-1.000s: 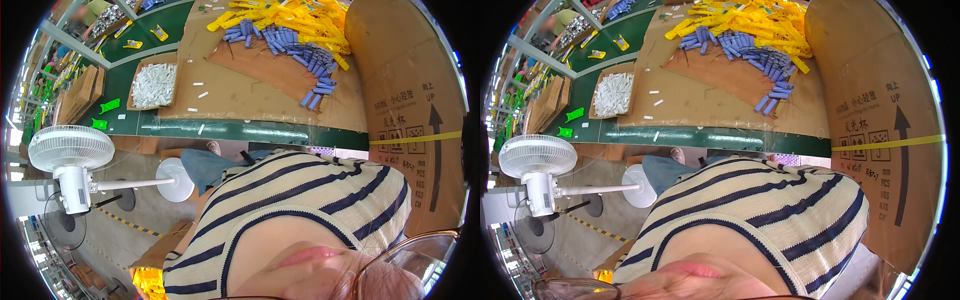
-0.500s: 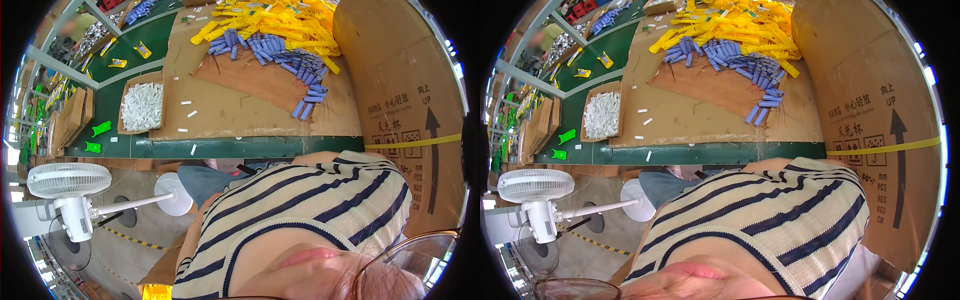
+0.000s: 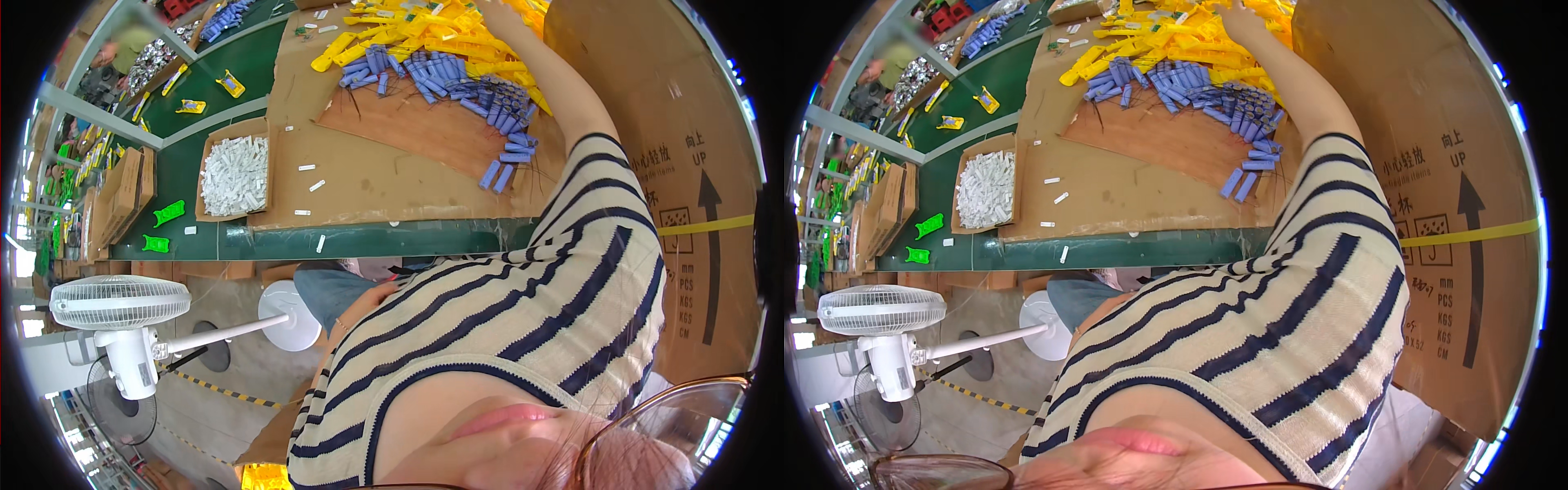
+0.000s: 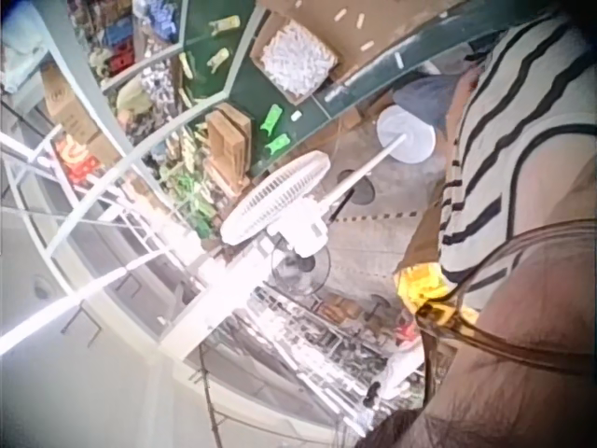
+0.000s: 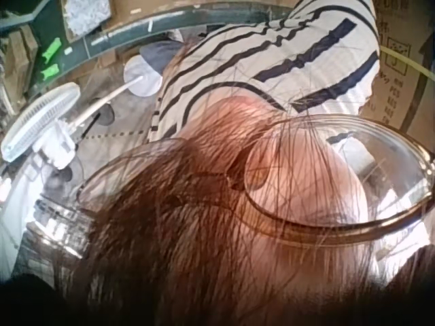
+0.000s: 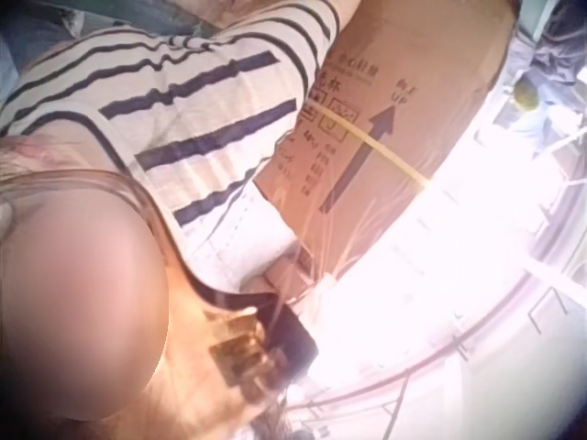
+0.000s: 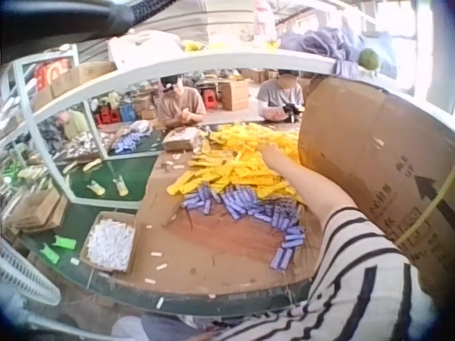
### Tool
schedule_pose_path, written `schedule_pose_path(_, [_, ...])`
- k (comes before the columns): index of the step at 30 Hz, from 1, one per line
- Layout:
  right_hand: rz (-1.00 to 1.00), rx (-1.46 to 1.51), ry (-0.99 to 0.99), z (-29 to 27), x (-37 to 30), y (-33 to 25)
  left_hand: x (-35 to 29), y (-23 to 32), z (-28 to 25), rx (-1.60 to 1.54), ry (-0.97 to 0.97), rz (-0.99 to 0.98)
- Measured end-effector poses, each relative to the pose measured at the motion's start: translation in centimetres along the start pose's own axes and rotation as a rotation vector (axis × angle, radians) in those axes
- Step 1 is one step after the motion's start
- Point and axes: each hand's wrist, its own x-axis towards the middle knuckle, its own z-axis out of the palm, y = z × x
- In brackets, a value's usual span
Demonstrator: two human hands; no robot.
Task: The person assembles small plastic housing components by hand, inserting blue components and white pins into a yellow plastic shell.
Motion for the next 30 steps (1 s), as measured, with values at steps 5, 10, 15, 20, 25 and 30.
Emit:
schedule_pose_path(5, [-0.185, -0.245, -0.089, 1.7, 1.4, -2.5, -0.3, 2.6, 0.5, -0.092, 0.01, -0.059])
schedule_pose_path(10, [-0.005, -0.001, -0.252, 1.3, 3.5, -1.9, 0.3, -0.2, -1.1, 0.244, 0.696, 0.225])
schedule_pose_path(15, [0.172, 0.378, 0.289, -7.6, 4.4, -4.4, -0.3, -0.6, -2.5, 0.027, 0.83, 0.245])
schedule_pose_path(20, [0.365, 1.322, -0.03, -22.6, -1.0, -11.0, -1.4, 8.0, -3.4, 0.343, 0.382, 0.228])
schedule_pose_path(25, [0.099, 1.619, -0.429, -23.9, -8.5, -24.8, 1.1, 16.9, -1.2, -0.045, 0.624, 0.728])
schedule_pose_path(30, [0.02, 1.646, -0.621, -25.2, -12.2, -29.3, 1.7, 18.0, -0.5, -0.296, 0.427, 0.707])
